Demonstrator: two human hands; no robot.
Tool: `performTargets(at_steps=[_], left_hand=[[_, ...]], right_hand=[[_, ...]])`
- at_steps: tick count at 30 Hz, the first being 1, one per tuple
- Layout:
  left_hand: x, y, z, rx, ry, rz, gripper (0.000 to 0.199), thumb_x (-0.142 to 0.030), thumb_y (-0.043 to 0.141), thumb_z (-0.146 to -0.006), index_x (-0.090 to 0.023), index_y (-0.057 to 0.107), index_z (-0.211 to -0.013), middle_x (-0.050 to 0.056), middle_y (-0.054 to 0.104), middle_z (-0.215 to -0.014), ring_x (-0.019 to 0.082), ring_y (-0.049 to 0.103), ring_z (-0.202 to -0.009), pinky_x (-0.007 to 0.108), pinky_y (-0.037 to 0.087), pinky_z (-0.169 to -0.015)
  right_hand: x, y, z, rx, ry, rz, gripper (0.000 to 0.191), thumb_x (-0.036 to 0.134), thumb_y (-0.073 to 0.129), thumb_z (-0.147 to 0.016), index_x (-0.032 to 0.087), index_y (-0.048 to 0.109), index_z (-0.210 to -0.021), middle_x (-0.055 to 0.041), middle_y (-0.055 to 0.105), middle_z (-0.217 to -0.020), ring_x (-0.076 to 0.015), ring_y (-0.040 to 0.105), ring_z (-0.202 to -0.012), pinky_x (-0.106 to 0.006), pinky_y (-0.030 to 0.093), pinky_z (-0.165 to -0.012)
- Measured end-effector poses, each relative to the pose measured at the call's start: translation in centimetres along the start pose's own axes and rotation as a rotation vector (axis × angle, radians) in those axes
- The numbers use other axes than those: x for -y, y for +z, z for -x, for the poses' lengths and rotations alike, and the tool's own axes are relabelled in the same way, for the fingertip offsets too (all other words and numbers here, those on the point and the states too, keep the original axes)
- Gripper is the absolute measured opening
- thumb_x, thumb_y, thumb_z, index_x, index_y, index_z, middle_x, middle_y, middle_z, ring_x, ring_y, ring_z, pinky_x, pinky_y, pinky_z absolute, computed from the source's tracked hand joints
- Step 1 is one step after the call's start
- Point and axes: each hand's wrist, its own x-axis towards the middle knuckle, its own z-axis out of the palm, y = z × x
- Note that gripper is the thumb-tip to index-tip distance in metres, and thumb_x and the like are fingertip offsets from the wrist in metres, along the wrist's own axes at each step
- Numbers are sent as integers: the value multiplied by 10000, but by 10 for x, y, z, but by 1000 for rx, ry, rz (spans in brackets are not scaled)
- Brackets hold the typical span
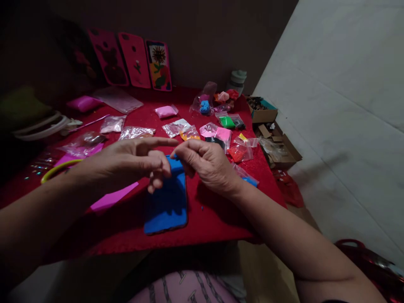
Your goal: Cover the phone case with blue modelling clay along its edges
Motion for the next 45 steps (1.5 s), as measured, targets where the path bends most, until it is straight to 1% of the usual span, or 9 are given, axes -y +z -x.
performTargets(at_steps=[3,6,13,18,23,29,34,40,45], left_hand=[[-7,-9,-2,-102,95,-3,265,-126,730,-788,-121,675,-1047,56,735,-664,146,645,-445,224,532,-421],[-10,-15,-4,-166,112,28,61,-170,735,-788,-120,700,-795,37,683,-589,122,597,-412,207,500,-379],[-21,-5,6,-297,173,-13,263,-157,681,-838,-147,583,-594,-22,588,-618,52,530,-450,155,433,-419],[-22,-5,5,-325,135,-60,259,-124,660,-830,-143,554,-594,-23,548,-624,48,514,-453,156,401,-419],[-18,-11,-2,-464,309,-86,234,-104,594,-814,-143,565,-585,-4,529,-576,75,493,-450,184,401,-409],[-24,-8,-2,-577,365,-22,341,-143,448,-924,-150,555,-600,-20,509,-497,71,435,-371,193,352,-377],[-26,-12,-2,-626,336,-29,339,-114,462,-909,-159,529,-580,-27,490,-487,68,429,-405,208,387,-433],[-24,-14,-2,-638,337,-39,324,-143,508,-904,-166,543,-582,-29,476,-503,65,423,-420,220,361,-443],[-22,-10,-1,-655,378,-220,334,-145,521,-902,-170,511,-569,-35,474,-499,67,434,-416,219,348,-435]], right_hand=[[-4,-3,-7,-40,101,-225,340,481,637,-916,161,646,-802,25,622,-589,-88,569,-476,-202,488,-483],[-2,-3,-14,-13,187,-388,214,329,766,-820,159,635,-819,-1,694,-712,-120,659,-571,-246,565,-581],[-2,-7,-10,-126,169,-454,155,193,802,-753,159,721,-880,22,635,-731,-57,540,-566,-190,511,-544],[-8,-12,-7,-124,204,-517,210,369,781,-809,173,709,-829,51,509,-563,-55,401,-455,-174,403,-403],[-8,-11,-7,-142,248,-568,299,411,848,-724,156,695,-752,47,497,-526,-59,418,-436,-183,390,-388],[-7,-13,-5,-136,234,-597,84,138,667,-856,127,680,-774,5,587,-630,-80,525,-513,-216,490,-497],[-9,-16,-7,-113,245,-587,246,-24,499,-835,104,694,-913,-55,700,-792,-109,649,-612,-239,560,-611],[-13,-16,-8,-124,238,-582,152,128,565,-929,129,701,-860,1,617,-607,-72,490,-440,-193,477,-420],[-14,-15,-7,-141,244,-570,277,267,550,-971,132,707,-788,36,485,-478,-67,401,-382,-178,417,-352]])
